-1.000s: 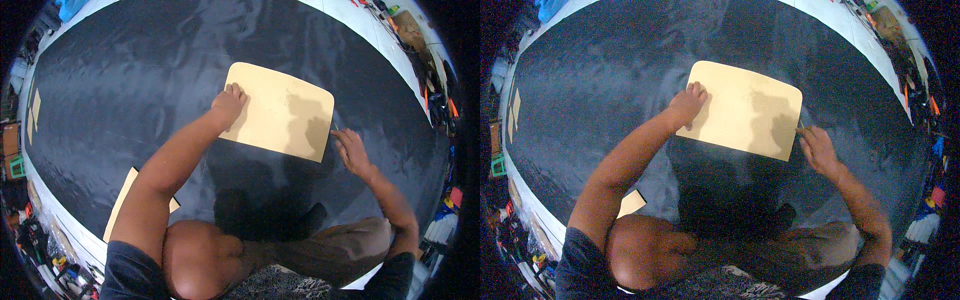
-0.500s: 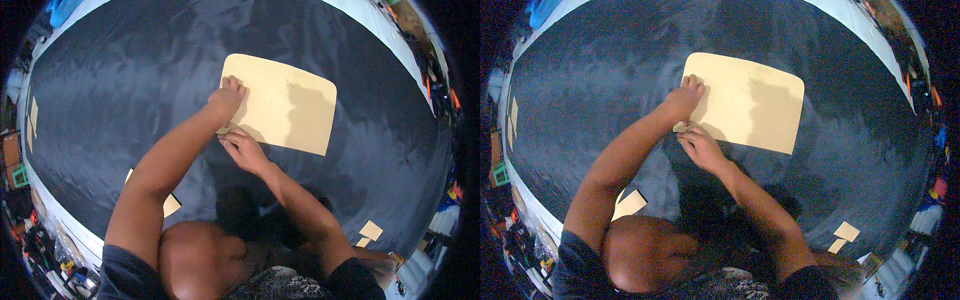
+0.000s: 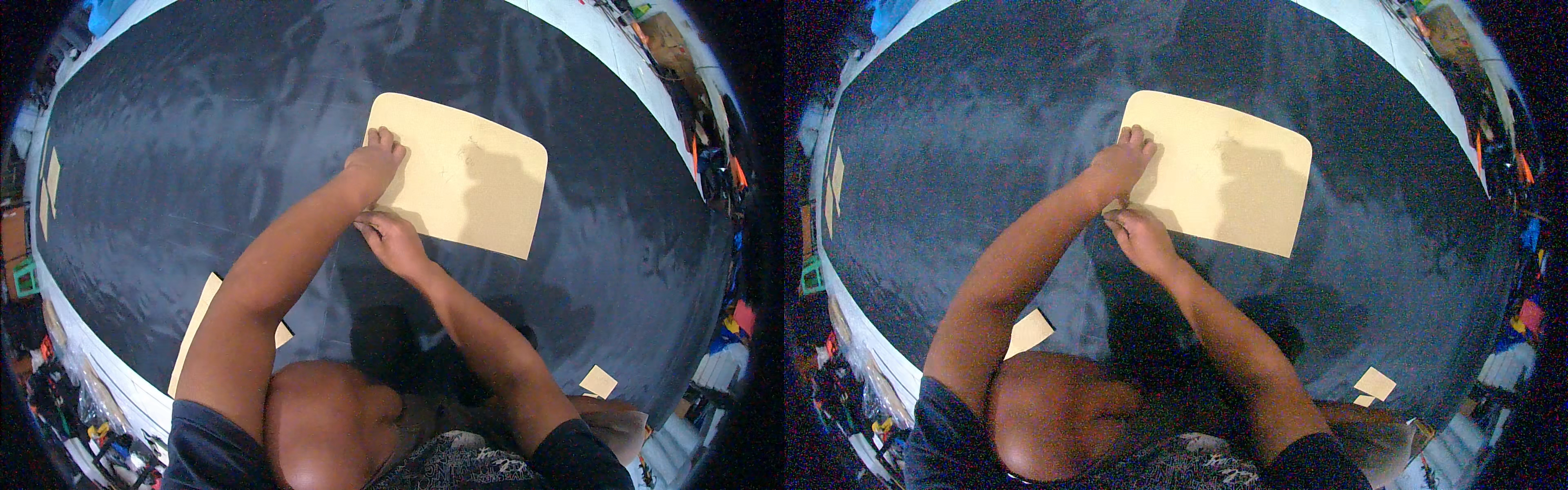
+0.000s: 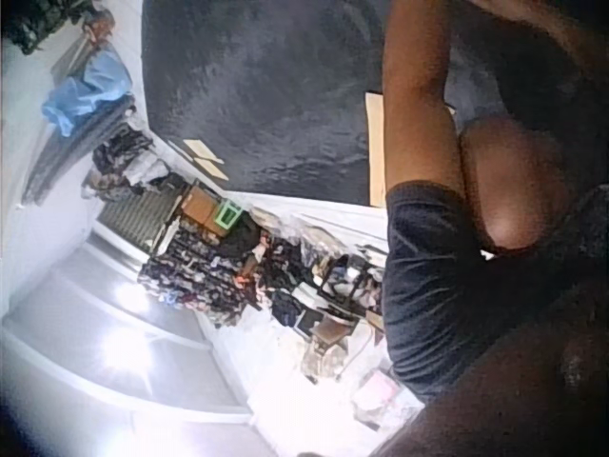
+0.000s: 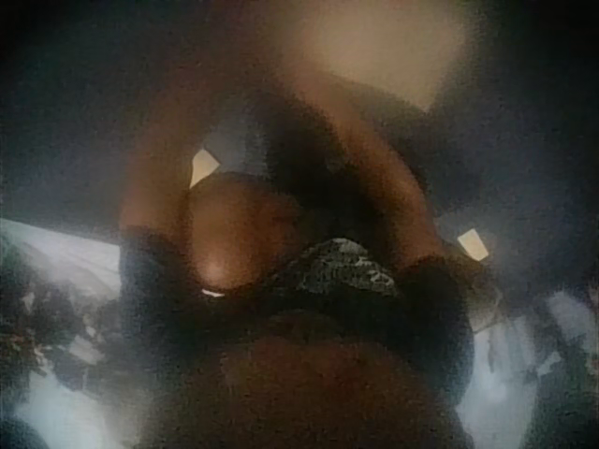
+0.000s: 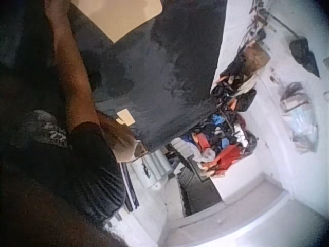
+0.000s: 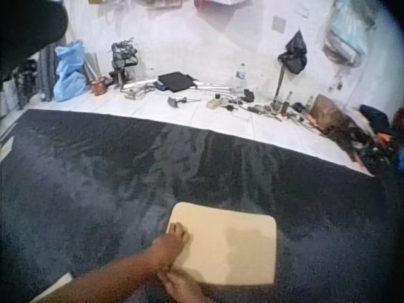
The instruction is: The person sits on the floor and uses a pencil to trace the outline of a rectangular template onto a large black sheet of material. They repeatedly reposition the template and trace its edges to create multiple marked sections on the sheet.
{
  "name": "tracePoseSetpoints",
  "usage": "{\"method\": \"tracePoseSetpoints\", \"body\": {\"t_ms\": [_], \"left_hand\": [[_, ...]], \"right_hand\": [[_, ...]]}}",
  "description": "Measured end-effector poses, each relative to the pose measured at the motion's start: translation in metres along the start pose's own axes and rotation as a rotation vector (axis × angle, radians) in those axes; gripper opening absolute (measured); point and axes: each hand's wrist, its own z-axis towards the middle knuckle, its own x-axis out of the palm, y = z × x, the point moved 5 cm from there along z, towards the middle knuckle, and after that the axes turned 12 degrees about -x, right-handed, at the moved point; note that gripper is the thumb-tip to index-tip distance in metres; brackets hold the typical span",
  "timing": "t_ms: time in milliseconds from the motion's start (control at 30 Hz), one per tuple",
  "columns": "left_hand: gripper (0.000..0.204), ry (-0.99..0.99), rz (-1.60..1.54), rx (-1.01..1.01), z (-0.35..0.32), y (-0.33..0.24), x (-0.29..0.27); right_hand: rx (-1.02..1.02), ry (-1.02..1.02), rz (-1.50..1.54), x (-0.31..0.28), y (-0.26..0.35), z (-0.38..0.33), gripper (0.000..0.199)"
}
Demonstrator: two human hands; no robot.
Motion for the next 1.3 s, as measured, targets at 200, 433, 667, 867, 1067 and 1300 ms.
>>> {"method": "tracePoseSetpoints", "body": {"t_ms": [200, 433, 667, 867, 1067, 1300], "left_hand": [[0.113, -0.012, 0.022, 0.004, -0.002, -0.001, -0.005], [0.100, 0.096, 0.060, -0.032, -0.001, -0.004, -0.009], [0.117, 0.033, 0.015, -0.012, -0.003, -0.004, -0.007], [0.123, 0.074, 0.049, -0.020, -0.006, -0.003, -0.011], [0.135, 0.138, -0.015, -0.017, -0.006, -0.004, -0.017], [0.143, 0.257, 0.023, -0.036, -0.010, -0.006, -0.022]], "right_hand": [[-0.084, -0.070, -0.016, 0.002, -0.003, -0.001, 0.016], [-0.018, 0.009, -0.088, 0.003, -0.006, 0.000, 0.016], [-0.032, 0.049, -0.143, -0.016, -0.005, -0.011, 0.018], [0.078, 0.086, -0.237, -0.077, -0.008, -0.051, 0.017], [-0.030, -0.017, -0.162, -0.062, -0.006, -0.042, 0.017], [0.137, 0.006, -0.220, -0.106, -0.024, -0.076, 0.019]]}}
